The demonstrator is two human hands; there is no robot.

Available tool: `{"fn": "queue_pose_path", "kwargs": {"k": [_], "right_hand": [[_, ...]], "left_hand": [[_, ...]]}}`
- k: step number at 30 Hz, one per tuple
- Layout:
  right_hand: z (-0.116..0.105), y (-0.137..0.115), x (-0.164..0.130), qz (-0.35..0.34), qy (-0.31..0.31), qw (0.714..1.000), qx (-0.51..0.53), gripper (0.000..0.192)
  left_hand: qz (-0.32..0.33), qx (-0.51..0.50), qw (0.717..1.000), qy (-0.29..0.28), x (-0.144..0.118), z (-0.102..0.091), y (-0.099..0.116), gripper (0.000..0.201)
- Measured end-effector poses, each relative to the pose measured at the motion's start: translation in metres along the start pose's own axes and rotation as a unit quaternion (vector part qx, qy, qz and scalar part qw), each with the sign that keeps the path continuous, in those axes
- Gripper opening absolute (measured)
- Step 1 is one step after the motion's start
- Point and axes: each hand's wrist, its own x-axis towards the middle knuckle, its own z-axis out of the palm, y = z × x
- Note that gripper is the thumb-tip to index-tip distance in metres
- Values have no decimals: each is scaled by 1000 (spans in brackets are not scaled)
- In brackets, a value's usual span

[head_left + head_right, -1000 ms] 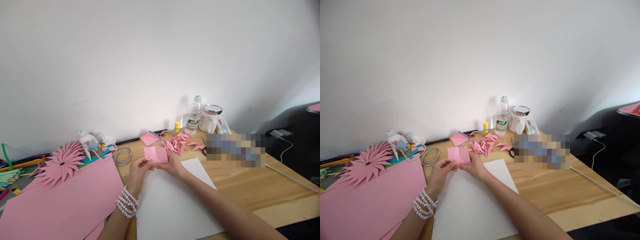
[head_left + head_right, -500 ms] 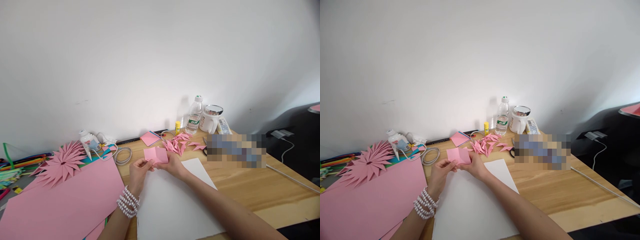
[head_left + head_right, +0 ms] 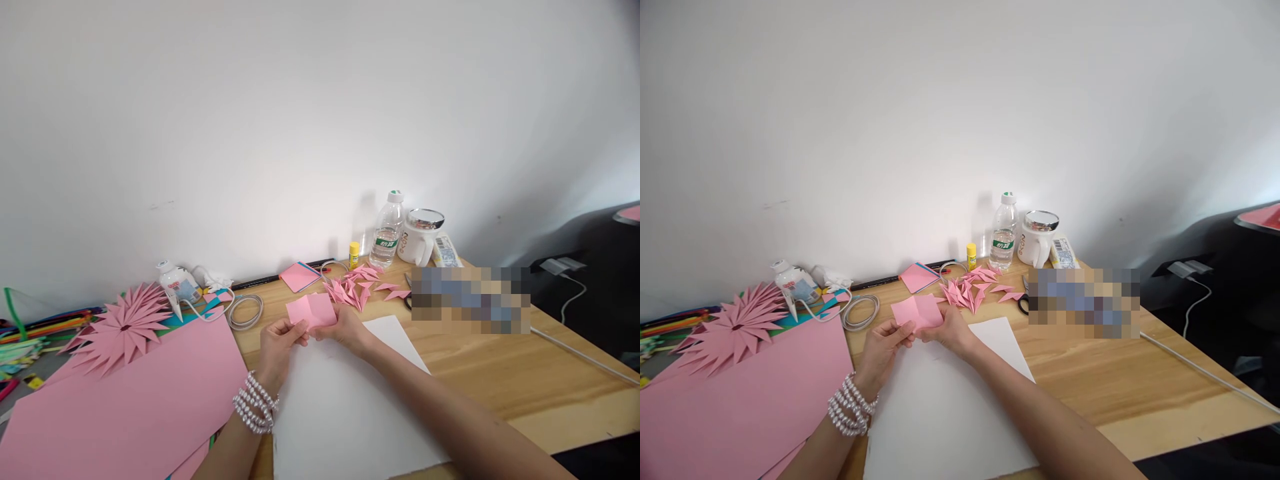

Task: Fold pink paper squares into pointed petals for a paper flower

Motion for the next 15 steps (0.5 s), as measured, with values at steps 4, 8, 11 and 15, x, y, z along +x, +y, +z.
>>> {"fn": "queue_pose_path", "kwargs": {"k": [4,8,11,15], "right_hand": [[1,1,0,16,-4,1000,21,24],[1,2,-1,21,-19,999,42,25],[-1,5,0,20,2,1000,7,18],[-3,10,3,19,30,997,-62,9]], "left_hand": [[-9,-7,1000,-8,0,1,-1,21],[-12,2,1000,-4,1,1,-1,21],[-6,35,999,-9,1,0,1,19],[-15,57,998,-22,0,-1,3,19]]}}
